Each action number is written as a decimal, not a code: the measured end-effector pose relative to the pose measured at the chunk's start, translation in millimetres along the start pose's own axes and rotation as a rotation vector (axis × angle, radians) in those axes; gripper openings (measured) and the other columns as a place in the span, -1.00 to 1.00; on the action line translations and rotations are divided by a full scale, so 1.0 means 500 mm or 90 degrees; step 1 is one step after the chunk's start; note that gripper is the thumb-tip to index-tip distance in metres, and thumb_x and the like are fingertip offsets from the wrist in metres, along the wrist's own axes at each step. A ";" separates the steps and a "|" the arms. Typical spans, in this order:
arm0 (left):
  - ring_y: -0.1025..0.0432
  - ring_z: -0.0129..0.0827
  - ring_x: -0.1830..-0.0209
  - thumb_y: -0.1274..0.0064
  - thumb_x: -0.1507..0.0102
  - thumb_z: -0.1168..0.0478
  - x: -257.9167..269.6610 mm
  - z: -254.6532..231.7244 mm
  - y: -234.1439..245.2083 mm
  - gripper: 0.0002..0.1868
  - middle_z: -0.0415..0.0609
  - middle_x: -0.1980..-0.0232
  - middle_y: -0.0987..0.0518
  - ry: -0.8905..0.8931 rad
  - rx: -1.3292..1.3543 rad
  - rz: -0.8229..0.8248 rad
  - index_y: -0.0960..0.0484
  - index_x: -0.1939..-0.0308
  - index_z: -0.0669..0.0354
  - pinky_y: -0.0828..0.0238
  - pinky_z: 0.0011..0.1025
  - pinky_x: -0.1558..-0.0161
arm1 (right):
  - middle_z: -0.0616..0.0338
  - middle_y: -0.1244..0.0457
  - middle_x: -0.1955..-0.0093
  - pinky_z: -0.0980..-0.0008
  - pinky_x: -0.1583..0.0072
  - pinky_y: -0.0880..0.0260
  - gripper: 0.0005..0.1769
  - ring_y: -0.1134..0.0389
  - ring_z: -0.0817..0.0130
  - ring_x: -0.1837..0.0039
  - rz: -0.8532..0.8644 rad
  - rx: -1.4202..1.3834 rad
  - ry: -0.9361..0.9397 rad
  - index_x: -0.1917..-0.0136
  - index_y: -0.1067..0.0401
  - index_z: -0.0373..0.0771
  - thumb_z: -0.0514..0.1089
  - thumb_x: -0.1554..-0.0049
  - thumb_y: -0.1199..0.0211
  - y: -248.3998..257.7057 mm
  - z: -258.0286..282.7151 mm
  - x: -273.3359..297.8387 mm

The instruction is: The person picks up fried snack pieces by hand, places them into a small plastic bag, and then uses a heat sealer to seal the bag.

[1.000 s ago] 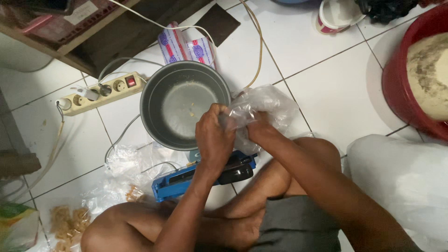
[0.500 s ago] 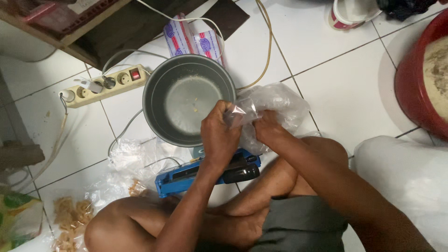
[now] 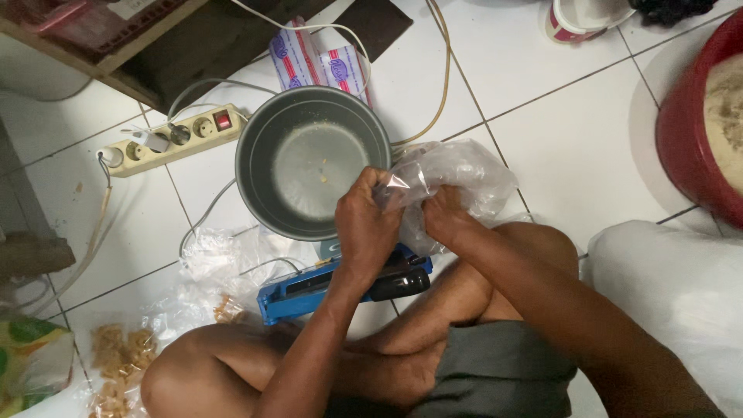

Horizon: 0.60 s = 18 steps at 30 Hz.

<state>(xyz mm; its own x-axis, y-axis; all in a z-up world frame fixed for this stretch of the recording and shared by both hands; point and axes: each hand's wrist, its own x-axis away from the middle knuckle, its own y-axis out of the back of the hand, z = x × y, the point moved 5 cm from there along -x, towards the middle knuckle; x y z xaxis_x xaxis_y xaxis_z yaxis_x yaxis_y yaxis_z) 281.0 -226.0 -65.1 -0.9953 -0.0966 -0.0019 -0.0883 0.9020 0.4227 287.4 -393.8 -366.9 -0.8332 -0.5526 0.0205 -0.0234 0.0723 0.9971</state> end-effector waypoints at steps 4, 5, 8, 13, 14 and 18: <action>-0.58 0.03 0.25 -0.21 -0.13 0.37 -0.004 -0.013 0.003 -0.85 0.10 0.39 -0.61 -0.003 0.003 0.004 -0.54 0.29 0.19 -0.53 -0.18 0.31 | -0.14 -0.13 0.17 -0.04 -0.10 -0.21 -0.79 -0.18 -0.22 -0.02 -0.060 -0.134 0.047 0.18 -0.35 -0.31 -0.15 -0.07 0.04 -0.030 -0.038 0.025; -0.59 0.00 0.26 -0.20 -0.14 0.37 -0.009 -0.022 0.008 -0.87 0.09 0.39 -0.61 -0.006 0.012 -0.006 -0.55 0.28 0.20 -0.54 -0.20 0.31 | -0.12 -0.21 0.29 -0.02 0.04 -0.26 -0.75 -0.28 -0.16 0.11 0.027 -0.182 -0.056 0.30 -0.42 -0.30 -0.15 -0.05 0.01 0.053 -0.049 -0.006; -0.58 0.02 0.27 -0.21 -0.15 0.35 -0.027 -0.046 0.013 -0.85 0.08 0.38 -0.62 -0.018 -0.018 -0.024 -0.55 0.28 0.18 -0.53 -0.14 0.28 | -0.07 -0.31 0.40 -0.04 0.16 -0.35 -0.67 -0.39 -0.10 0.23 0.155 -0.268 -0.156 0.43 -0.50 -0.27 -0.12 -0.03 -0.04 0.270 -0.072 -0.069; -0.58 0.05 0.25 -0.25 -0.10 0.27 -0.056 -0.065 -0.003 -0.80 0.01 0.37 -0.64 -0.006 -0.074 -0.008 -0.54 0.27 0.08 -0.49 -0.05 0.19 | -0.09 -0.36 0.37 -0.02 0.08 -0.41 -0.70 -0.43 -0.11 0.17 0.242 -0.340 -0.110 0.41 -0.54 -0.29 -0.14 0.01 -0.08 0.405 -0.114 -0.082; -0.58 0.05 0.23 -0.24 -0.11 0.26 -0.056 -0.067 -0.009 -0.81 -0.01 0.36 -0.64 -0.001 -0.068 -0.002 -0.53 0.27 0.06 -0.49 -0.05 0.17 | 0.02 -0.38 0.38 0.03 0.04 -0.43 -0.67 -0.45 -0.03 0.16 0.314 -0.402 -0.178 0.49 -0.55 -0.17 -0.05 0.06 -0.07 0.402 -0.123 -0.077; -0.58 0.06 0.22 -0.22 -0.14 0.25 -0.054 -0.074 -0.019 -0.83 0.00 0.36 -0.64 0.006 -0.052 0.005 -0.52 0.28 0.05 -0.48 -0.05 0.16 | 0.02 -0.38 0.37 0.23 0.01 -0.43 -0.63 -0.46 0.05 0.16 0.352 -0.527 -0.266 0.43 -0.56 -0.24 -0.01 0.01 -0.06 0.420 -0.132 -0.051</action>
<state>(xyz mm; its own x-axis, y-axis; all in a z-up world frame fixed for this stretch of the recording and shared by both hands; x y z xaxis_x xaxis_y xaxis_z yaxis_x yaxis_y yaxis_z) 310.3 -247.4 -35.7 -0.9956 -0.0937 0.0099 -0.0766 0.8657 0.4946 340.2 -419.6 -153.4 -0.7399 -0.2767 0.6131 0.6640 -0.4464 0.5999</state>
